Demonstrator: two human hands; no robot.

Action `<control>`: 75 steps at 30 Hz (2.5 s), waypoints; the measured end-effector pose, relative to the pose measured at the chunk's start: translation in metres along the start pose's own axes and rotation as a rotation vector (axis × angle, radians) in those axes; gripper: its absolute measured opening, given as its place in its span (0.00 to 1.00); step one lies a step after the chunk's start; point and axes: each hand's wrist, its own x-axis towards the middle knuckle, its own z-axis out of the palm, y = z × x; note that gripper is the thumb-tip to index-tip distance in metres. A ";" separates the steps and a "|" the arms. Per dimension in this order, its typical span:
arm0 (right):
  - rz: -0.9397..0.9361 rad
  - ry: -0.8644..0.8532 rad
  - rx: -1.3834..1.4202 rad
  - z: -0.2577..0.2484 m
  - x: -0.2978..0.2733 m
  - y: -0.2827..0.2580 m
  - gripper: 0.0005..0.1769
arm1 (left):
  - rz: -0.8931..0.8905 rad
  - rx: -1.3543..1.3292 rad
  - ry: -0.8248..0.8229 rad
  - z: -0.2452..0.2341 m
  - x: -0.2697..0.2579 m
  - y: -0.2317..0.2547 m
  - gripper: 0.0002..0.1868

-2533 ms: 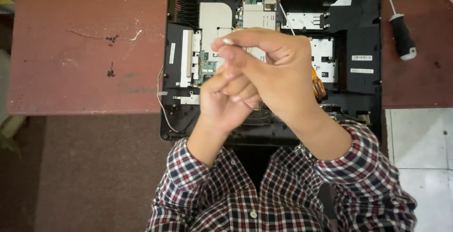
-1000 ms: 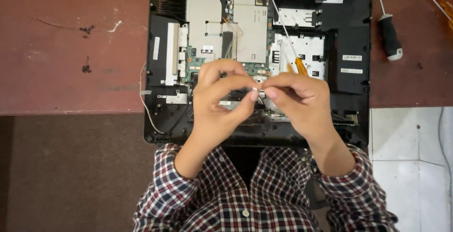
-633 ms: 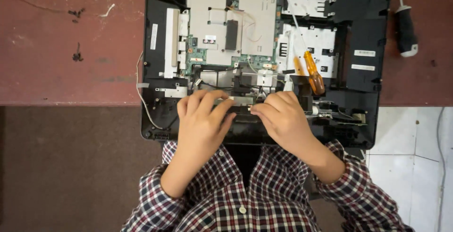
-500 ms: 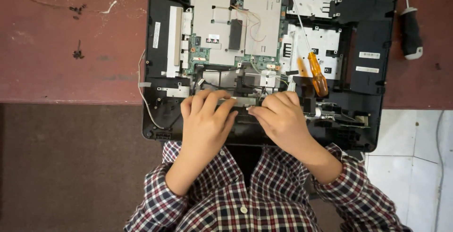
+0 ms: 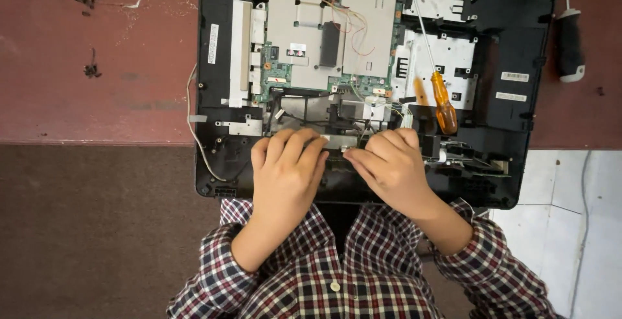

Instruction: The person uses a screwdriver to remove screws from the back of a disassembled laptop, then places a white plastic cover over the motherboard and secures it with screws. They also handle a small black component near the bottom of the chassis.

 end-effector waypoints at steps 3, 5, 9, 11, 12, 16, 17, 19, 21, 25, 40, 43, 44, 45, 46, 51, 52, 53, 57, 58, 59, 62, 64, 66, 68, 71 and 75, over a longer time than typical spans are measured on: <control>0.002 -0.004 -0.008 0.000 0.000 0.000 0.02 | 0.004 -0.012 0.023 0.001 0.000 -0.001 0.07; 0.006 0.003 0.001 0.001 -0.002 0.001 0.01 | -0.001 -0.022 0.019 0.000 0.000 -0.002 0.07; 0.011 -0.007 0.011 0.000 -0.002 0.000 0.02 | 0.006 -0.046 0.040 0.000 0.000 -0.003 0.06; 0.026 0.012 0.034 -0.001 0.000 0.000 0.02 | -0.016 -0.054 0.081 0.003 -0.002 -0.005 0.06; 0.026 0.010 0.034 -0.001 0.001 -0.001 0.02 | -0.017 -0.055 0.081 0.005 -0.004 -0.009 0.06; 0.038 0.006 0.037 -0.001 0.001 -0.001 0.02 | -0.142 -0.155 0.306 0.009 -0.016 -0.027 0.16; 0.038 0.008 0.038 -0.001 0.001 -0.001 0.02 | -0.185 -0.205 0.390 0.010 -0.020 -0.033 0.20; 0.037 0.009 0.037 0.001 -0.002 0.001 0.02 | -0.201 -0.201 0.431 -0.008 -0.024 -0.031 0.18; 0.028 0.012 0.037 0.002 -0.002 0.002 0.02 | -0.218 -0.191 0.479 -0.015 -0.025 -0.033 0.17; 0.036 -0.019 0.008 0.002 -0.003 0.001 0.02 | -0.243 -0.179 0.492 -0.010 -0.021 -0.037 0.16; 0.254 -0.167 0.104 0.003 0.004 -0.003 0.07 | -0.218 -0.031 0.232 -0.011 -0.012 -0.030 0.24; 0.290 -0.157 0.162 0.003 0.006 -0.004 0.06 | -0.202 0.003 0.204 -0.011 -0.014 -0.031 0.24; 0.313 -0.156 0.182 0.003 0.006 -0.003 0.06 | -0.196 0.023 0.184 -0.011 -0.014 -0.031 0.24; 0.314 -0.154 0.181 0.004 0.006 -0.003 0.06 | -0.195 0.022 0.184 -0.010 -0.013 -0.031 0.24; 0.342 -0.146 0.171 0.005 0.005 -0.003 0.07 | -0.201 0.031 0.173 -0.010 -0.013 -0.031 0.25; 0.374 -0.157 0.137 0.003 0.005 -0.003 0.13 | -0.200 0.062 0.137 -0.011 -0.012 -0.028 0.26; 0.356 -0.197 0.127 0.001 0.008 -0.004 0.13 | -0.202 0.071 0.127 -0.010 -0.013 -0.028 0.25; 0.339 -0.237 0.118 -0.002 0.010 -0.005 0.13 | -0.205 0.080 0.117 -0.009 -0.013 -0.027 0.25; 0.220 -0.377 0.063 -0.028 0.030 -0.004 0.22 | -0.223 0.099 0.066 -0.011 -0.010 -0.024 0.26; 0.190 -0.335 0.020 -0.037 0.040 -0.006 0.17 | -0.225 0.101 0.050 -0.012 -0.008 -0.023 0.26; 0.161 -0.294 -0.023 -0.047 0.050 -0.009 0.13 | -0.228 0.103 0.034 -0.012 -0.006 -0.021 0.26; 0.073 -0.282 0.091 -0.039 0.083 -0.013 0.11 | -0.279 0.214 -0.015 -0.018 -0.005 -0.017 0.23; 0.066 -0.364 0.164 -0.016 0.107 -0.015 0.11 | -0.240 0.172 0.040 -0.009 -0.011 -0.023 0.23; 0.057 -0.447 0.234 0.005 0.121 -0.012 0.11 | -0.202 0.128 0.096 -0.005 -0.015 -0.025 0.23; 0.063 -0.464 0.367 0.027 0.126 -0.005 0.11 | -0.279 0.168 0.070 -0.005 -0.018 -0.024 0.20; 0.062 -0.399 0.508 0.041 0.115 0.014 0.05 | -0.307 0.127 0.068 -0.004 -0.021 -0.028 0.19; 0.102 -0.482 0.555 0.020 0.115 0.006 0.06 | -0.296 0.085 0.090 -0.002 -0.019 -0.027 0.18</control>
